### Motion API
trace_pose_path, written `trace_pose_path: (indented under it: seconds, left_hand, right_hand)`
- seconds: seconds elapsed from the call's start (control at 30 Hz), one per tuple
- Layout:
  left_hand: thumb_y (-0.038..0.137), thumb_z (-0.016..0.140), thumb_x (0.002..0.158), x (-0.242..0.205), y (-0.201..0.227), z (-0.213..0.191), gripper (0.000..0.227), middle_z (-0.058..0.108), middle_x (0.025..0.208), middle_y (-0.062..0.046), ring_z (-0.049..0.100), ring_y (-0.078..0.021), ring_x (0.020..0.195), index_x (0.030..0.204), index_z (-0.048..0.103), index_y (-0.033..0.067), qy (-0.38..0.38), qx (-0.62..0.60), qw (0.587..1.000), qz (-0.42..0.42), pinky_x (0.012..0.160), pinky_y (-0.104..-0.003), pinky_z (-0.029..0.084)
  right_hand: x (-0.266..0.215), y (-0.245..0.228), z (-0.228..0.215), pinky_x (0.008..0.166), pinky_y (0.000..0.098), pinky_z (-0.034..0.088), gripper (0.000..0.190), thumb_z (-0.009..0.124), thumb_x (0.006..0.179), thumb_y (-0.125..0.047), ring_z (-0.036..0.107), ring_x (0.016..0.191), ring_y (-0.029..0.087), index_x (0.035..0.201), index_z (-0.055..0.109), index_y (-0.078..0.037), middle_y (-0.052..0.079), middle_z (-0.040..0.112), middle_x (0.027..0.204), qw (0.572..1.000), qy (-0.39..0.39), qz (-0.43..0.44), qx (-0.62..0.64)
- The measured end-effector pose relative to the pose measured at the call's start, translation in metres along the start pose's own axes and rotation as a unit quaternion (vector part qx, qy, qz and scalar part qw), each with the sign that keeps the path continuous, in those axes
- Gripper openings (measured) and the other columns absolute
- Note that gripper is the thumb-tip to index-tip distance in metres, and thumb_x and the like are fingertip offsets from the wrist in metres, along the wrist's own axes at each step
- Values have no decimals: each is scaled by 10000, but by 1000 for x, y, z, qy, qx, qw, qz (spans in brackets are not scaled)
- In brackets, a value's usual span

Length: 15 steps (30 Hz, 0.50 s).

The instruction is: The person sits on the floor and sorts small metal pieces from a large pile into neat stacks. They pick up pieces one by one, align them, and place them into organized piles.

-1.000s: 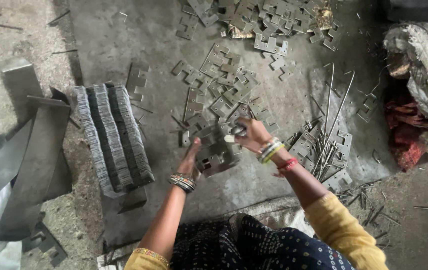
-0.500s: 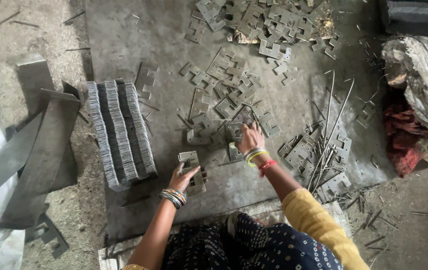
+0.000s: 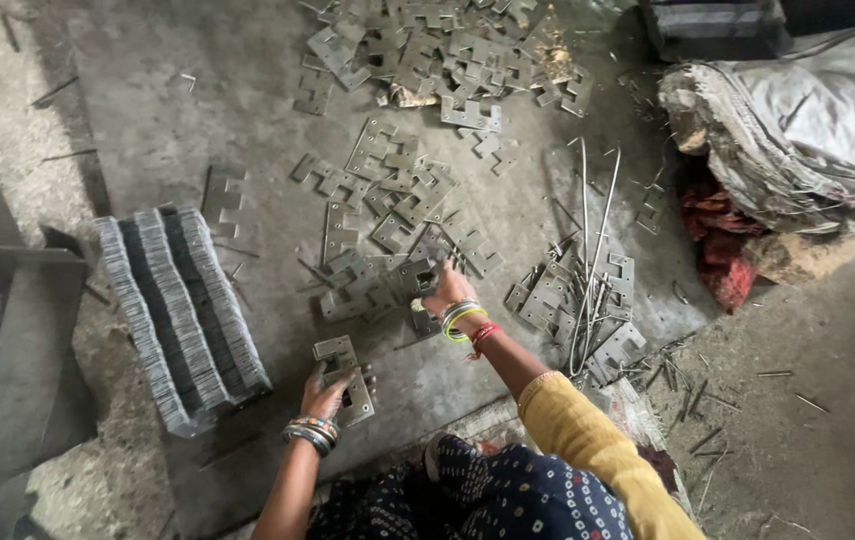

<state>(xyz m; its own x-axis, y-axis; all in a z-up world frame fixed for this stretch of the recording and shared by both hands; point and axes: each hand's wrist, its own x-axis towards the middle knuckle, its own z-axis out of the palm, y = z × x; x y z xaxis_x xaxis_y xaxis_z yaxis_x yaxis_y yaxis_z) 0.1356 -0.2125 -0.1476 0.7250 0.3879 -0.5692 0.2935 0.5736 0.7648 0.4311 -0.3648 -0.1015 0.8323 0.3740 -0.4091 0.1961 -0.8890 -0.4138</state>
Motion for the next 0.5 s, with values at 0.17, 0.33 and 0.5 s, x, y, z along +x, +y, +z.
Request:
trace_pose_path:
  seconds: [0.17,0.33,0.5]
  left_hand:
    - [422,731,875,16,-5,-9,722,735,1036,-187,673,-297,798,1420,530,-5,17,108,994,-15,694,-451,539]
    - [768,657,858,21,12,-6,1057,665,1263,-74,658,-289,1095,1570,379,38,48,-25,985,-166,848,-405,537]
    - [831,565,799,12,34,15,1031,691,1235,-47,708,-274,1004,1509,448,93,-125,-115,971,-170,764,-487,593]
  right_hand:
    - [29,20,6,617,480,561,275,735,650,-168,719,724,392,849,715,21,253,694,732,994,38,-75,65]
    - [-7,-24,-29,658,464,571,355,733,663,-130,704,771,410,981,716,27,267,698,817,938,-50,-341,-42]
    - [-46,-80,-63,798,436,589,516,591,719,-84,726,911,365,1221,711,-63,216,747,1086,917,-71,-384,-75]
